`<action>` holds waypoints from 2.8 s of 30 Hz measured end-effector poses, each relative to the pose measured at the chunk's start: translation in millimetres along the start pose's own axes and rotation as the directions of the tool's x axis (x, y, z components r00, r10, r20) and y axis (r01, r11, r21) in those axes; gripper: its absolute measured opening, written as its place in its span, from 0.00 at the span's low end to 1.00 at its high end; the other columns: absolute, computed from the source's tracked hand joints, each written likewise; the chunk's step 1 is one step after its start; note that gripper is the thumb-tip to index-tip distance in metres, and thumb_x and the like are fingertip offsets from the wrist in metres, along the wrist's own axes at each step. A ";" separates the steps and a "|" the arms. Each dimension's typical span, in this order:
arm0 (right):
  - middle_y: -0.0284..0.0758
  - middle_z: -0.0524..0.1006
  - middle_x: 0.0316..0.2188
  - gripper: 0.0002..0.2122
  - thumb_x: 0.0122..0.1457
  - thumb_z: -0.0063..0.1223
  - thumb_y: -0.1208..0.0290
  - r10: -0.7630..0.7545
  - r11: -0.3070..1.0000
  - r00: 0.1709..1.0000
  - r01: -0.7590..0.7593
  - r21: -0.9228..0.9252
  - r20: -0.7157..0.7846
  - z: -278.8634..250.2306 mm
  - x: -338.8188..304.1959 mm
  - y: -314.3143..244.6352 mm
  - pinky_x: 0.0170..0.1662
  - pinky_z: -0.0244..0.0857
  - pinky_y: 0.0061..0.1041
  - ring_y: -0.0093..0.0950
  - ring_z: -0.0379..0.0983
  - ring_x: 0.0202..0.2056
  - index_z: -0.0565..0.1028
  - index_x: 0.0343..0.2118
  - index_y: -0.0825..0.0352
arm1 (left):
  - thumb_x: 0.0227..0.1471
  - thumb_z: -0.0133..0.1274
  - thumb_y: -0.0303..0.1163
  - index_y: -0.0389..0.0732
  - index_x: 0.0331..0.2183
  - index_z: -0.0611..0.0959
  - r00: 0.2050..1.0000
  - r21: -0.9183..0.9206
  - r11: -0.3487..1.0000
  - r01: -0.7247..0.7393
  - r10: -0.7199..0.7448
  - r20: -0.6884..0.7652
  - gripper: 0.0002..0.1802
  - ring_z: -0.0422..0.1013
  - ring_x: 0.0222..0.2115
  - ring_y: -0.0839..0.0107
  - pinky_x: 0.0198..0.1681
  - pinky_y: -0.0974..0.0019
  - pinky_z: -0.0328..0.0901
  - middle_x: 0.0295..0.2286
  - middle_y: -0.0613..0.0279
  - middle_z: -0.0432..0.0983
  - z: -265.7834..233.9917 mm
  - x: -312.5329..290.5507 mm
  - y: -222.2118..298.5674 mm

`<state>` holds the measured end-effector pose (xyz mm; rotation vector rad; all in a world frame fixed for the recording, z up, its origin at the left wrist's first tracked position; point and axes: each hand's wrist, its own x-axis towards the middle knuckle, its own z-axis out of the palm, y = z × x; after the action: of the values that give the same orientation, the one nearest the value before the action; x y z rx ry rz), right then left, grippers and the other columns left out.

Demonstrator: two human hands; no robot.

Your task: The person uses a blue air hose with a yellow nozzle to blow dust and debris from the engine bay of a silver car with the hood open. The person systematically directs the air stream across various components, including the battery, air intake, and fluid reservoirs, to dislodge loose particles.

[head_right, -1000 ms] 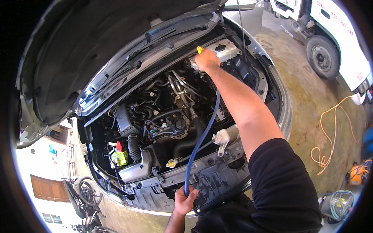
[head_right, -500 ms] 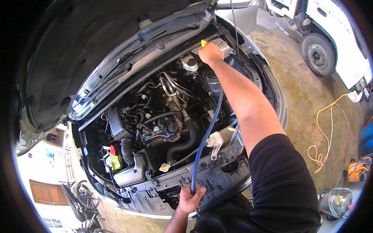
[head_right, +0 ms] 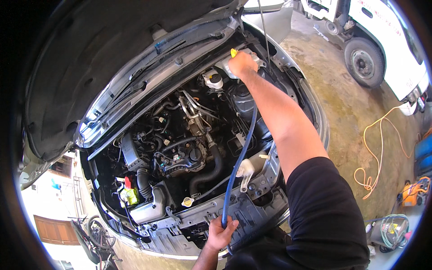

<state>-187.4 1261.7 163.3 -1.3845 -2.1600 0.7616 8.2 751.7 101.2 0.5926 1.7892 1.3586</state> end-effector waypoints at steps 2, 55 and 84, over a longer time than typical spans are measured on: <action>0.47 0.80 0.52 0.20 0.59 0.48 0.62 -0.008 1.000 1.000 0.008 0.007 0.017 6.3 -1.3 -0.1 0.56 0.70 0.42 0.44 0.77 0.54 0.78 0.51 0.65 | 0.58 0.63 0.29 0.40 0.21 0.73 1.000 -0.006 1.000 -0.004 0.004 -0.003 0.18 0.60 0.19 0.82 0.21 0.69 0.58 0.15 0.69 0.69 -0.3 0.1 -1.9; 0.30 0.73 0.18 0.09 0.59 0.59 0.69 -0.369 0.699 0.805 -0.089 0.710 0.464 123.9 -108.2 -118.2 0.27 0.64 0.30 0.25 0.69 0.19 0.75 0.25 0.67 | 0.61 0.60 0.30 0.41 0.22 0.72 0.983 -0.106 0.991 -0.080 0.061 -0.173 0.17 0.55 0.21 0.84 0.22 0.70 0.53 0.18 0.77 0.62 -83.6 -85.5 -28.9; 0.26 0.72 0.19 0.06 0.60 0.56 0.69 -0.546 0.680 0.619 -0.066 0.731 0.564 198.1 -216.9 -216.4 0.30 0.59 0.25 0.22 0.69 0.20 0.74 0.31 0.64 | 0.61 0.60 0.36 0.38 0.21 0.73 0.956 -0.095 0.991 -0.095 0.064 -0.285 0.21 0.58 0.17 0.78 0.21 0.66 0.58 0.14 0.66 0.64 -134.9 -130.0 -36.1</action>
<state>-373.9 948.7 142.9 -0.2896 -2.1021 2.0535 -23.4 564.8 122.0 0.4337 1.9166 1.6519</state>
